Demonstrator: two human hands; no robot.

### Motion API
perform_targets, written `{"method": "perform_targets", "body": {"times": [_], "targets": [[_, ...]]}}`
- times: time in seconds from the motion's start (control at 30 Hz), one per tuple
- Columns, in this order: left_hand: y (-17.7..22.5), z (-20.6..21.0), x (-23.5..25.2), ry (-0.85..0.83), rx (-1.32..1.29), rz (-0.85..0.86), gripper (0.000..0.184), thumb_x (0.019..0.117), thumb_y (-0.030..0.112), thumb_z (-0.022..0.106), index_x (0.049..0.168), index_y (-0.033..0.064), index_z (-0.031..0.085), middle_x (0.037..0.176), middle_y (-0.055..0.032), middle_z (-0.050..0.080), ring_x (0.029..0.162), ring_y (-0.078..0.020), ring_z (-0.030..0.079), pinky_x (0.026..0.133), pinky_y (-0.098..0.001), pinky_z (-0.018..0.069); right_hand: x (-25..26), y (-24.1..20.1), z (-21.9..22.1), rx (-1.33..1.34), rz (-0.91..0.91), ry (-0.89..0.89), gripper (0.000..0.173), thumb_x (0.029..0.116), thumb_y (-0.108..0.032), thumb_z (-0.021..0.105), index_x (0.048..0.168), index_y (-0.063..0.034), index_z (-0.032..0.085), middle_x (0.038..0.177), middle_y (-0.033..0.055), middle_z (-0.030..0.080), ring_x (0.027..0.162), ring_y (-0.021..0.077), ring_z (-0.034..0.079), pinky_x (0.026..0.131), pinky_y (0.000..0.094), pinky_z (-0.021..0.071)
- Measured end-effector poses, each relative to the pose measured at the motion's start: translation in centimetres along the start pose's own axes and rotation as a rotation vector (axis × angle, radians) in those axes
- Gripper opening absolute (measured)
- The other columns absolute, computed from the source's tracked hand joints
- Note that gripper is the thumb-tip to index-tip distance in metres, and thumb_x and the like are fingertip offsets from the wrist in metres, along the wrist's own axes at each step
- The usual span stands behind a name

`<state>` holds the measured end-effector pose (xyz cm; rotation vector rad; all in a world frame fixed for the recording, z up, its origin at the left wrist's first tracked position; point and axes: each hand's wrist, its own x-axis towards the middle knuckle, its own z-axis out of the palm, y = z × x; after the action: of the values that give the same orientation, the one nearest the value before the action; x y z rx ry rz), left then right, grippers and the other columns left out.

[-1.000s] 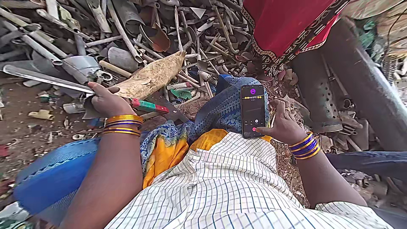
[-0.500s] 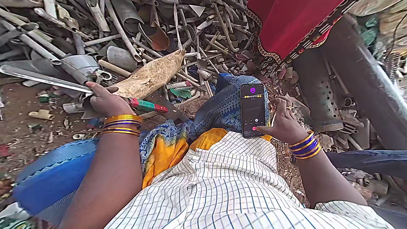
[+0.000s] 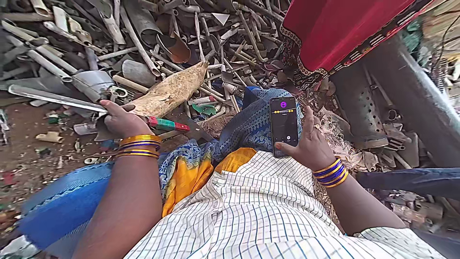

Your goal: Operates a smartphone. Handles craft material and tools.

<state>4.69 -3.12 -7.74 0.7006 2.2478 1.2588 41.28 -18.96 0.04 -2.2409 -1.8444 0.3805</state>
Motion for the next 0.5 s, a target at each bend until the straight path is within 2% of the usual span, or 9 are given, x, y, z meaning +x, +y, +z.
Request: {"method": "perform_targets", "body": {"times": [0.03, 0.07, 0.13, 0.17, 0.23, 0.3, 0.37, 0.43, 0.5], "targets": [[-0.1, 0.0, 0.1, -0.004, 0.002, 0.003, 0.059, 0.1126, 0.042, 0.024, 0.12, 0.002, 0.066, 0.115, -0.007, 0.068, 0.107, -0.0089, 0.061, 0.099, -0.0314, 0.0433, -0.1, -0.5, 0.6, -0.028, -0.006, 0.012, 0.135, 0.07, -0.067, 0.08, 0.158, 0.0099, 0.014, 0.146, 0.0362, 0.044, 0.099, 0.0446, 0.069, 0.077, 0.0579, 0.0565], [-0.3, 0.1, 0.3, -0.002, -0.009, 0.007, 0.059, 0.1127, 0.042, 0.024, 0.12, 0.0023, 0.066, 0.114, -0.0065, 0.068, 0.105, -0.009, 0.061, 0.098, -0.0319, 0.0437, -0.2, -0.9, 1.3, -0.056, -0.012, 0.021, 0.137, 0.069, -0.069, 0.079, 0.158, 0.0108, 0.014, 0.147, 0.0362, 0.043, 0.101, 0.0441, 0.069, 0.078, 0.0568, 0.057], [-0.3, -0.1, 0.0, -0.023, -0.027, 0.005, 0.06, 0.1125, 0.043, 0.023, 0.122, 0.001, 0.066, 0.116, -0.0101, 0.067, 0.106, -0.0129, 0.061, 0.098, -0.0361, 0.0448, -0.4, -1.5, 2.3, -0.114, -0.011, 0.01, 0.137, 0.0687, -0.068, 0.081, 0.158, 0.0118, 0.014, 0.153, 0.039, 0.036, 0.122, 0.0477, 0.061, 0.09, 0.0564, 0.0545], [-0.1, -0.3, -0.3, -0.046, -0.026, 0.003, 0.061, 0.1126, 0.042, 0.022, 0.124, -0.0002, 0.064, 0.118, -0.0126, 0.066, 0.107, -0.0154, 0.061, 0.099, -0.039, 0.0446, -0.3, -1.7, 2.4, -0.13, 0.008, -0.026, 0.134, 0.0703, -0.063, 0.082, 0.158, 0.012, 0.013, 0.154, 0.0401, 0.034, 0.127, 0.0486, 0.057, 0.094, 0.0559, 0.0527], [-0.1, -0.1, -0.1, -0.012, -0.018, -0.006, 0.059, 0.1126, 0.042, 0.023, 0.12, 0.0016, 0.066, 0.112, -0.0078, 0.067, 0.1, -0.009, 0.061, 0.094, -0.0325, 0.0453, 0.2, -2.0, 1.2, -0.132, 0.107, -0.168, 0.131, 0.074, -0.051, 0.084, 0.16, 0.0097, 0.005, 0.155, 0.0368, 0.033, 0.124, 0.044, 0.06, 0.094, 0.052, 0.054], [-0.2, -0.1, 0.0, -0.012, -0.025, -0.006, 0.059, 0.1127, 0.042, 0.024, 0.121, 0.0008, 0.065, 0.113, -0.0078, 0.066, 0.101, -0.0082, 0.06, 0.096, -0.0312, 0.044, 1.0, -1.2, -0.1, -0.053, 0.198, -0.289, 0.129, 0.0752, -0.041, 0.086, 0.16, 0.0066, 0.002, 0.153, 0.0339, 0.036, 0.121, 0.0433, 0.062, 0.095, 0.0536, 0.0536], [-0.1, -0.1, 0.0, -0.022, -0.033, -0.009, 0.06, 0.1127, 0.043, 0.023, 0.124, 0.0003, 0.064, 0.117, -0.0093, 0.066, 0.104, -0.0092, 0.06, 0.097, -0.032, 0.0434, 1.7, 0.2, -0.8, 0.018, 0.223, -0.361, 0.124, 0.0761, -0.036, 0.087, 0.161, 0.0041, 0.007, 0.147, 0.0327, 0.043, 0.123, 0.0449, 0.058, 0.1, 0.0567, 0.0497], [0.1, -0.2, -0.1, -0.029, -0.026, -0.022, 0.06, 0.1129, 0.042, 0.022, 0.125, -0.0003, 0.063, 0.119, -0.0111, 0.065, 0.106, -0.0119, 0.06, 0.098, -0.0331, 0.0432, 2.0, 1.3, -1.0, 0.071, 0.209, -0.382, 0.114, 0.0764, -0.033, 0.087, 0.16, 0.003, 0.018, 0.139, 0.0318, 0.053, 0.125, 0.0449, 0.057, 0.103, 0.0583, 0.0468], [0.4, -0.4, -0.3, -0.019, 0.001, -0.039, 0.059, 0.1129, 0.04, 0.025, 0.125, -0.001, 0.065, 0.121, -0.0132, 0.066, 0.111, -0.0148, 0.061, 0.101, -0.0342, 0.0421, 2.2, 1.5, -1.0, 0.085, 0.211, -0.386, 0.109, 0.0764, -0.034, 0.087, 0.157, 0.0026, 0.025, 0.139, 0.0305, 0.052, 0.126, 0.0436, 0.056, 0.103, 0.0576, 0.0464]]}}
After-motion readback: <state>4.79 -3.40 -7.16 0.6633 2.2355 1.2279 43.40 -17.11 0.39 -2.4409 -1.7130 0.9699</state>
